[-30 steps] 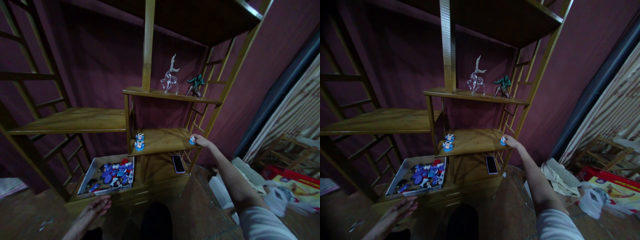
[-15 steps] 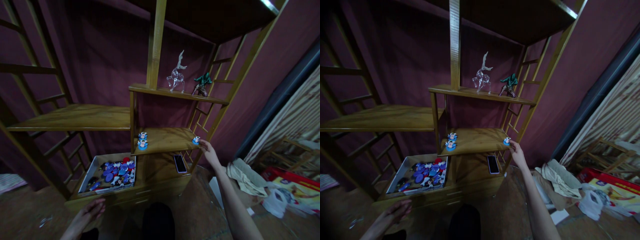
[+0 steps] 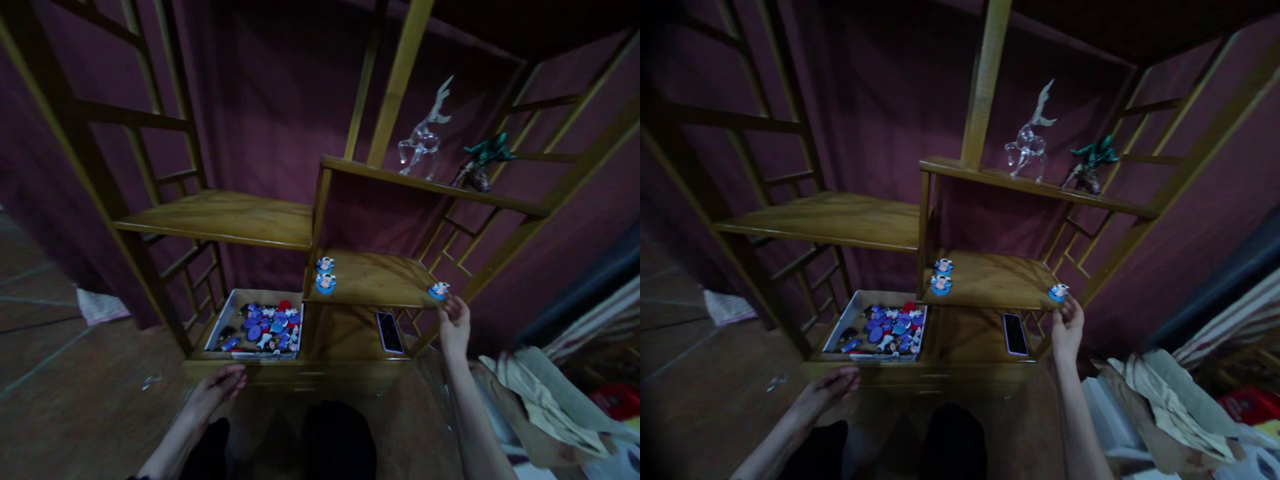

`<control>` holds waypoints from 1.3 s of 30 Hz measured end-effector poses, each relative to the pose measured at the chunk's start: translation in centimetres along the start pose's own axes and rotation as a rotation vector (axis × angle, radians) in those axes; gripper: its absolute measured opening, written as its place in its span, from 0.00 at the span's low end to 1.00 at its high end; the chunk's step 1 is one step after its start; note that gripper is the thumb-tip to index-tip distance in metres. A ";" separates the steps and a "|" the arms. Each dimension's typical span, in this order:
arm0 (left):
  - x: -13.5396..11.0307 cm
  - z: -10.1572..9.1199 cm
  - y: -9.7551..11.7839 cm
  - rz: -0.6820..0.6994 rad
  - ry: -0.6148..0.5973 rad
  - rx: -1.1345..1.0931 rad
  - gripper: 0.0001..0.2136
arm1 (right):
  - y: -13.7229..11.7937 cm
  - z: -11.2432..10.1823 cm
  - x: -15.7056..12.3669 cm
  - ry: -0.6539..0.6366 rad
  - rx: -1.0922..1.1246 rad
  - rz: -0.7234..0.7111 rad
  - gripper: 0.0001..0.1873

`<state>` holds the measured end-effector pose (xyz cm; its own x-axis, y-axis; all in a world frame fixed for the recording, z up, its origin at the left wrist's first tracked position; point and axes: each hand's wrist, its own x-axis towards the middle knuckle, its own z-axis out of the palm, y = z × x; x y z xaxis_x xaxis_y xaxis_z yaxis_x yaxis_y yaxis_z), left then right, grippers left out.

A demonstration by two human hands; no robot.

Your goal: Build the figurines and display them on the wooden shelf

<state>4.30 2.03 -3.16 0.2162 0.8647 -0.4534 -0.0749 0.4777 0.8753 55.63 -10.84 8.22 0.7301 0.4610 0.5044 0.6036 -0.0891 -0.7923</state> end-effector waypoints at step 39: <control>12.4 -1.2 10.1 -0.033 0.087 -0.880 0.09 | -11.0 35.7 -20.6 -1.256 -0.248 -0.067 0.22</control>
<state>5.07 17.74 -0.10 0.1590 0.8400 -0.5188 -0.8000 0.4175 0.4309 22.50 12.19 -5.78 -0.0239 0.9716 -0.2353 0.7695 -0.1324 -0.6247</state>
